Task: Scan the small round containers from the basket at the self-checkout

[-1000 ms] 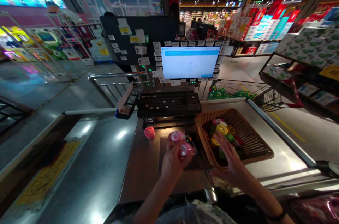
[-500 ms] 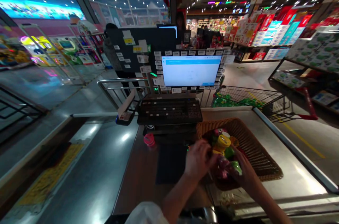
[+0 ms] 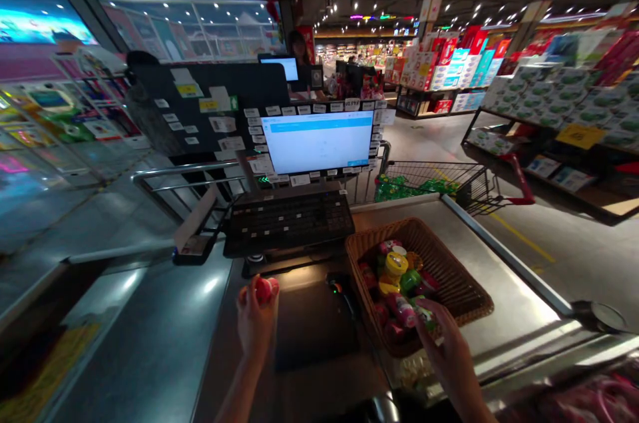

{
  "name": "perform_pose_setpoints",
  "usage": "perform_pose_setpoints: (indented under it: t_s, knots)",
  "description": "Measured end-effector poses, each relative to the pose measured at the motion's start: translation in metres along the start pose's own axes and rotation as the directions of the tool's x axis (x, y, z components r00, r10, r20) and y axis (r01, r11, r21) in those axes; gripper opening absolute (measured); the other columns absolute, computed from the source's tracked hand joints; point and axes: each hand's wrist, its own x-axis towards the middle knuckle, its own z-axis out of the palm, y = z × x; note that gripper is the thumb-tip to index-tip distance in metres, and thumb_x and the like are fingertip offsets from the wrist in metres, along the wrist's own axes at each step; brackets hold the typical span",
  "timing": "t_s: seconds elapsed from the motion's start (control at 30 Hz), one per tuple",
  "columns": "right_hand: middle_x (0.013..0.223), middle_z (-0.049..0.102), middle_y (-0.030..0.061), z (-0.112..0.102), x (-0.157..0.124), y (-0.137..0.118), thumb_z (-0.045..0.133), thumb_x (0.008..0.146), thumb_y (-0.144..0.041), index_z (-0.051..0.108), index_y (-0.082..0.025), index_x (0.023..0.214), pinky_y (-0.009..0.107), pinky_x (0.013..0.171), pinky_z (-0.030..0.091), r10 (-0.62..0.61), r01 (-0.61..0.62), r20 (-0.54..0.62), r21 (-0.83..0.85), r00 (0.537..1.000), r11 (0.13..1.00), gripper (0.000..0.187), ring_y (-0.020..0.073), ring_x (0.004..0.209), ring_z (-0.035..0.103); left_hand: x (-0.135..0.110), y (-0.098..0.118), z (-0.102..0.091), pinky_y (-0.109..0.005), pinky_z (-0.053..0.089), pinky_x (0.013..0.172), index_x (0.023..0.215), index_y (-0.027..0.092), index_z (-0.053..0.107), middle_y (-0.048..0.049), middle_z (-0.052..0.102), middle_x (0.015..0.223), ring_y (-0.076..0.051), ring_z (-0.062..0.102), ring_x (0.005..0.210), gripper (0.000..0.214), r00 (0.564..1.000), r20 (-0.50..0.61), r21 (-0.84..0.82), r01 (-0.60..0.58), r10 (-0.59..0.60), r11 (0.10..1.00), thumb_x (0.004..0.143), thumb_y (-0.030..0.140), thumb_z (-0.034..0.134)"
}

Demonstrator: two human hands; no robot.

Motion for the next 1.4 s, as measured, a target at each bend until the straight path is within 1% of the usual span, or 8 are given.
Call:
perform_pose_setpoints:
  t_s: [0.17, 0.23, 0.33, 0.53, 0.7, 0.87, 1.03, 1.4]
  knots:
    - [0.149, 0.051, 0.0114, 0.025, -0.003, -0.034, 0.063, 0.090, -0.047, 0.039, -0.030, 0.148, 0.042, 0.103, 0.053, -0.055, -0.060, 0.295, 0.366, 0.954, 0.929, 0.065, 0.0256, 0.132, 0.054, -0.092, 0.109, -0.024, -0.040, 0.052, 0.104, 0.145, 0.024, 0.036, -0.0126, 0.056, 0.138, -0.025, 0.060, 0.123, 0.069, 0.867, 0.162, -0.690, -0.240, 0.470, 0.682, 0.086, 0.039, 0.068]
    - [0.145, 0.055, 0.0111, 0.029, -0.001, -0.039, 0.065, 0.087, -0.052, 0.044, -0.028, 0.145, 0.042, 0.103, 0.052, -0.057, -0.107, 0.357, 0.423, 0.933, 0.900, 0.066, 0.0262, 0.130, 0.056, -0.112, 0.146, -0.031, -0.042, 0.046, 0.112, 0.150, 0.024, 0.033, -0.0135, 0.050, 0.147, -0.024, 0.052, 0.134, 0.068, 0.714, 0.214, -0.769, -0.298, 0.667, 0.566, 0.089, 0.029, 0.063]
    - [0.116, 0.071, 0.0093, 0.020, 0.012, -0.035, 0.070, 0.080, -0.057, 0.059, -0.023, 0.125, 0.041, 0.091, 0.058, 0.081, -0.227, 0.341, 0.415, 0.936, 0.881, 0.058, 0.0263, 0.105, 0.068, -0.118, 0.168, -0.036, -0.050, 0.030, 0.123, 0.155, 0.029, 0.027, -0.0093, 0.033, 0.161, -0.026, 0.030, 0.150, 0.080, 0.616, 0.243, -0.701, -0.421, 0.749, 0.575, 0.084, 0.021, 0.064]
    - [0.116, 0.066, 0.0153, -0.014, 0.060, 0.005, 0.060, 0.081, -0.064, 0.057, -0.018, 0.125, 0.052, 0.092, 0.052, 0.111, -0.109, -0.160, 0.022, 0.981, 0.994, 0.063, 0.0319, 0.105, 0.063, -0.108, 0.096, -0.016, -0.044, 0.035, 0.119, 0.151, 0.019, 0.036, -0.0137, 0.040, 0.156, -0.026, 0.039, 0.145, 0.068, 0.801, 0.422, -0.411, -0.249, 0.425, 0.877, 0.089, 0.037, 0.058]
    - [0.108, 0.063, 0.0155, -0.030, 0.062, 0.030, 0.054, 0.088, -0.047, 0.063, -0.021, 0.105, 0.050, 0.081, 0.053, -0.155, 0.134, 0.002, -0.518, 0.988, 0.845, 0.033, 0.0306, 0.093, 0.064, -0.112, 0.054, 0.011, -0.039, 0.046, 0.102, 0.133, 0.016, 0.057, -0.0138, 0.063, 0.131, -0.027, 0.059, 0.122, 0.046, 0.819, 0.559, -0.014, -0.146, 0.129, 0.989, 0.091, 0.035, 0.054]
    - [0.123, 0.063, 0.0088, -0.058, 0.077, -0.033, 0.056, 0.085, -0.024, 0.060, -0.024, 0.070, 0.049, 0.097, 0.049, -0.442, 0.467, 0.182, -0.519, 0.879, 0.716, 0.016, 0.0286, 0.113, 0.060, -0.112, 0.081, 0.042, -0.038, 0.043, 0.097, 0.125, 0.020, 0.063, -0.0121, 0.063, 0.126, -0.028, 0.056, 0.120, 0.037, 0.782, 0.608, 0.082, -0.231, 0.135, 0.970, 0.094, 0.034, 0.050]
    - [0.155, 0.041, -0.0046, -0.084, 0.104, -0.088, 0.064, 0.081, -0.040, 0.060, -0.025, 0.054, 0.069, 0.120, 0.008, -0.509, 0.521, 0.165, -0.471, 0.845, 0.712, 0.031, 0.0378, 0.153, 0.012, -0.115, 0.105, 0.072, -0.038, 0.040, 0.098, 0.126, 0.019, 0.063, -0.0137, 0.059, 0.129, -0.029, 0.052, 0.120, 0.038, 0.817, 0.540, 0.079, -0.286, 0.201, 0.955, 0.093, 0.032, 0.050]
    - [0.163, 0.029, -0.0070, -0.042, 0.121, -0.052, 0.067, 0.075, -0.022, 0.062, -0.023, 0.057, 0.072, 0.117, 0.010, -0.469, 0.531, 0.251, -0.344, 0.847, 0.775, 0.018, 0.0373, 0.153, 0.013, -0.118, 0.115, 0.112, -0.048, 0.033, 0.103, 0.132, 0.012, 0.059, -0.0225, 0.052, 0.140, -0.037, 0.044, 0.129, 0.058, 0.877, 0.475, 0.220, -0.193, 0.067, 0.956, 0.095, 0.054, 0.040]
